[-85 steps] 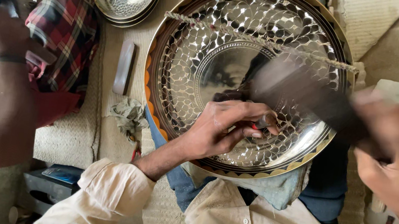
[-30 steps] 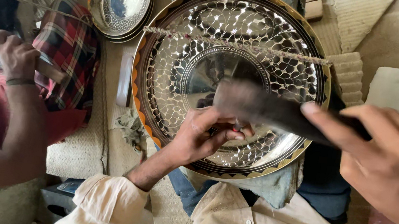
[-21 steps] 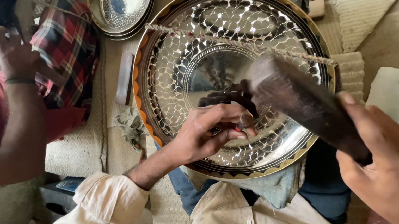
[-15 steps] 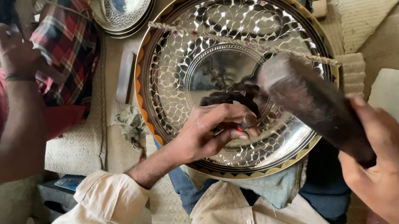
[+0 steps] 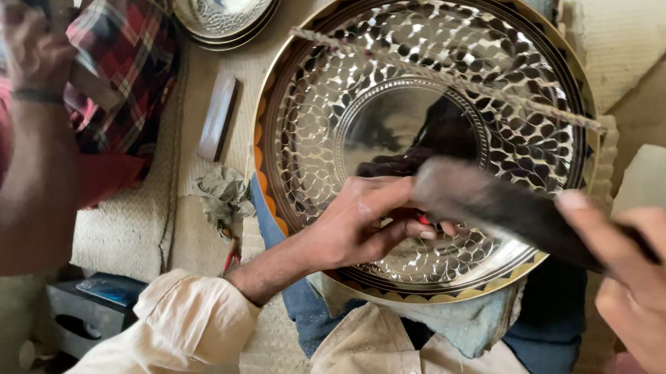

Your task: The person uses a hammer and a small metal punch to create a decorative pattern on a large metal plate. They repeatedly strike the punch with the hammer to form small indentations across the surface.

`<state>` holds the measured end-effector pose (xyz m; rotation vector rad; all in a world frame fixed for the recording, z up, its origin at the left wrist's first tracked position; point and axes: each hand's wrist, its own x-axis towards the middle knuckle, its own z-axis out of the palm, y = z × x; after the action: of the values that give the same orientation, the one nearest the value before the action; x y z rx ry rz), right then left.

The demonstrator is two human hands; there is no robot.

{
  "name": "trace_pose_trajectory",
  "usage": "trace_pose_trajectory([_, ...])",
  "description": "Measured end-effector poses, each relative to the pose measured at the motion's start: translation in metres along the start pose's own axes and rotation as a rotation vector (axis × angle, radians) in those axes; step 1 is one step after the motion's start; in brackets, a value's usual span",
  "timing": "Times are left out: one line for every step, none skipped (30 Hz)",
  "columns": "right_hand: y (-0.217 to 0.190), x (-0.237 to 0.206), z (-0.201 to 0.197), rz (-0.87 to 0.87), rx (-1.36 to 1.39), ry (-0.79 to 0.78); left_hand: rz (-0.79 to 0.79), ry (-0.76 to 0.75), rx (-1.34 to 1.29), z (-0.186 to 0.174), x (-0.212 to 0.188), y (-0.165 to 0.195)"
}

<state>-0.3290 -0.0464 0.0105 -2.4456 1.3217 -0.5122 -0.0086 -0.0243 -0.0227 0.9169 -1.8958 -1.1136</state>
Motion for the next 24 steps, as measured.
trace_pose_trajectory([-0.001, 0.001, 0.001, -0.007, -0.113, -0.033, 0.008, 0.0, -0.002, -0.001, 0.0, 0.001])
trace_pose_trajectory([-0.002, 0.002, 0.001, 0.013, 0.022, 0.004, 0.005, 0.001, 0.019, -0.002, 0.0, 0.002])
trace_pose_trajectory([-0.003, 0.003, 0.001, 0.03, 0.157, 0.035, -0.001, 0.008, 0.038, -0.002, -0.002, 0.004])
trace_pose_trajectory([-0.004, 0.004, 0.001, 0.049, 0.292, 0.065, -0.006, 0.014, 0.057, -0.003, -0.003, 0.005])
trace_pose_trajectory([-0.005, 0.004, 0.0, 0.04, 0.134, 0.009, 0.002, 0.011, 0.023, -0.003, -0.002, 0.005])
trace_pose_trajectory([-0.007, 0.005, -0.001, 0.03, -0.024, -0.046, 0.009, 0.01, -0.012, -0.002, -0.002, 0.006])
trace_pose_trajectory([-0.009, 0.006, -0.002, 0.025, -0.182, -0.098, 0.017, 0.004, -0.046, -0.003, -0.002, 0.006])
trace_pose_trajectory([-0.011, 0.007, -0.002, 0.075, -0.009, -0.039, 0.011, 0.007, -0.032, -0.005, -0.003, 0.007])
trace_pose_trajectory([-0.014, 0.008, -0.001, 0.123, 0.165, 0.014, 0.002, 0.014, -0.02, -0.006, -0.004, 0.008])
trace_pose_trajectory([-0.017, 0.009, 0.0, 0.173, 0.342, 0.064, -0.008, 0.019, -0.008, -0.008, -0.006, 0.009])
trace_pose_trajectory([-0.018, 0.011, -0.001, 0.105, 0.161, 0.023, 0.002, 0.02, -0.016, -0.008, -0.006, 0.009])
trace_pose_trajectory([-0.019, 0.012, -0.003, 0.037, -0.018, -0.023, 0.01, 0.023, -0.026, -0.008, -0.006, 0.009])
trace_pose_trajectory([-0.021, 0.013, -0.002, 0.053, -0.004, -0.019, 0.02, 0.023, -0.034, -0.009, -0.006, 0.009])
trace_pose_trajectory([-0.022, 0.014, -0.002, 0.068, 0.011, -0.016, 0.016, 0.019, -0.05, -0.011, -0.006, 0.009])
trace_pose_trajectory([-0.022, 0.013, -0.001, 0.164, 0.219, 0.022, 0.009, 0.019, -0.071, -0.011, -0.007, 0.009])
trace_pose_trajectory([-0.022, 0.013, 0.0, 0.261, 0.43, 0.055, 0.002, 0.02, -0.091, -0.011, -0.008, 0.009])
trace_pose_trajectory([-0.021, 0.013, 0.001, 0.151, 0.211, 0.027, 0.006, 0.021, -0.065, -0.011, -0.008, 0.008])
trace_pose_trajectory([-0.019, 0.013, 0.0, 0.042, -0.005, -0.007, 0.008, 0.022, -0.039, -0.011, -0.008, 0.008])
trace_pose_trajectory([-0.018, 0.011, 0.002, -0.003, -0.025, 0.004, 0.01, 0.022, -0.011, -0.011, -0.008, 0.008])
trace_pose_trajectory([-0.015, 0.011, 0.003, -0.047, -0.046, 0.017, 0.013, 0.025, -0.004, -0.012, -0.008, 0.007])
trace_pose_trajectory([-0.014, 0.009, 0.006, -0.025, 0.124, 0.071, 0.014, 0.031, 0.0, -0.011, -0.009, 0.007])
trace_pose_trajectory([-0.012, 0.007, 0.008, 0.0, 0.296, 0.122, 0.013, 0.038, 0.004, -0.012, -0.009, 0.007])
trace_pose_trajectory([-0.008, 0.005, 0.008, -0.004, 0.137, 0.048, 0.007, 0.026, -0.015, -0.012, -0.009, 0.007])
trace_pose_trajectory([-0.004, 0.003, 0.007, -0.004, -0.021, -0.026, 0.0, 0.015, -0.034, -0.013, -0.009, 0.007])
